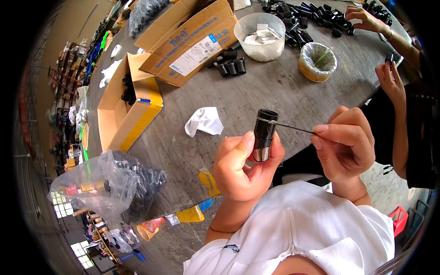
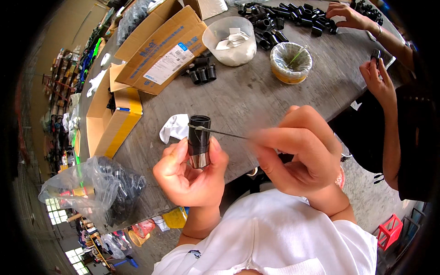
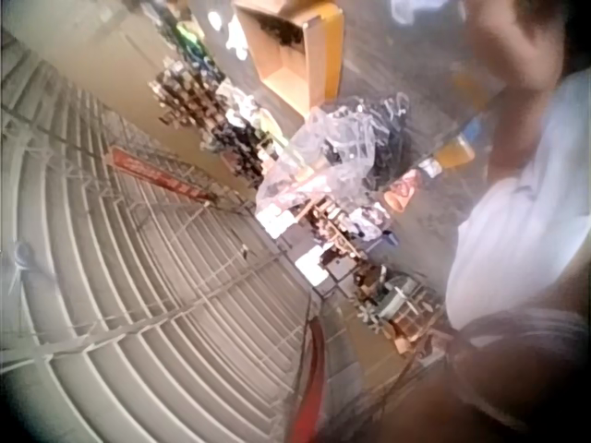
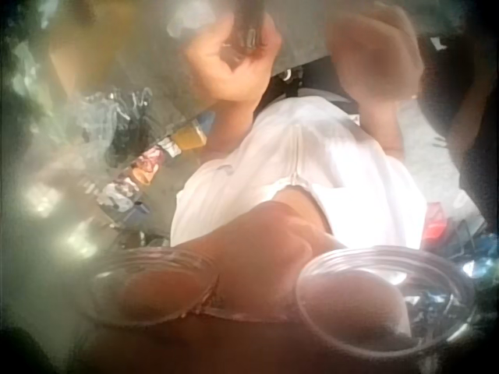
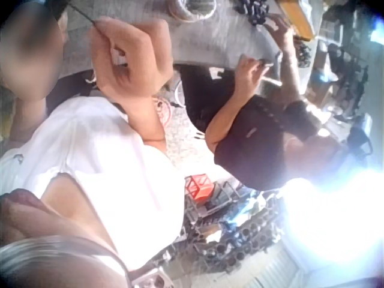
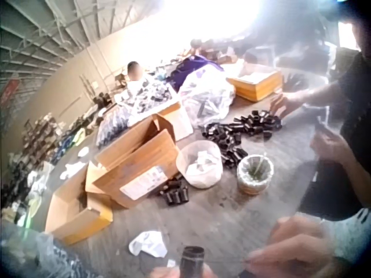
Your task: The person applies glue to a small black cylindrical component using a thin applicator, joins it with another part, and then wipes the exterior of the assembly with a white cloth.
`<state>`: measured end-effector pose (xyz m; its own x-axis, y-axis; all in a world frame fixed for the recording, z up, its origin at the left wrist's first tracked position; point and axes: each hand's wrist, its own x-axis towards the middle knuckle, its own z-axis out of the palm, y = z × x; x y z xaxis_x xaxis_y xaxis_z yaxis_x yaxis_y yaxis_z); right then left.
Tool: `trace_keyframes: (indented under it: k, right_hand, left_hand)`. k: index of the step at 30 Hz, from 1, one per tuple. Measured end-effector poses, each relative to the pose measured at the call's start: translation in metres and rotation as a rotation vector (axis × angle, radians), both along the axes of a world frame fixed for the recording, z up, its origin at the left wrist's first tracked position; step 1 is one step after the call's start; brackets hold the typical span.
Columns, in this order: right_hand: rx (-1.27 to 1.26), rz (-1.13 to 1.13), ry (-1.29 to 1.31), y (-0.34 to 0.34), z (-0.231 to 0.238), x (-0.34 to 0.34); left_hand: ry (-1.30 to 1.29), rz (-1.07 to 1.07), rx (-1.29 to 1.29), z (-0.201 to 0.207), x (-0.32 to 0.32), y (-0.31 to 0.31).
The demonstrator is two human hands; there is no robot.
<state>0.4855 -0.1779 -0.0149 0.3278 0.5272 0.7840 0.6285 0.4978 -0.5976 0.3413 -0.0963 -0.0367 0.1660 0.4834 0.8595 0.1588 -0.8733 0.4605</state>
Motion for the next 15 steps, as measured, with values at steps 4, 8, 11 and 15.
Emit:
trace_keyframes:
  k: [4,8,11,15]
  right_hand:
    - [-0.035,-0.023,0.010,-0.0007,-0.0008,0.0004]
    - [-0.054,-0.037,0.025,-0.0047,-0.0059,0.0030]
    - [-0.041,-0.037,0.044,-0.0073,-0.0069,0.0040]
    - [-0.046,-0.015,0.043,-0.0081,-0.0022,0.0046]
  left_hand:
    - [-0.012,-0.037,-0.093,0.0003,-0.0004,-0.0042]
    - [0.003,-0.076,-0.231,0.0034,-0.0037,-0.0094]
    - [0.005,-0.072,-0.265,0.0003,-0.0038,-0.0089]
    - [-0.035,-0.107,-0.282,-0.0044,-0.0005,-0.0093]
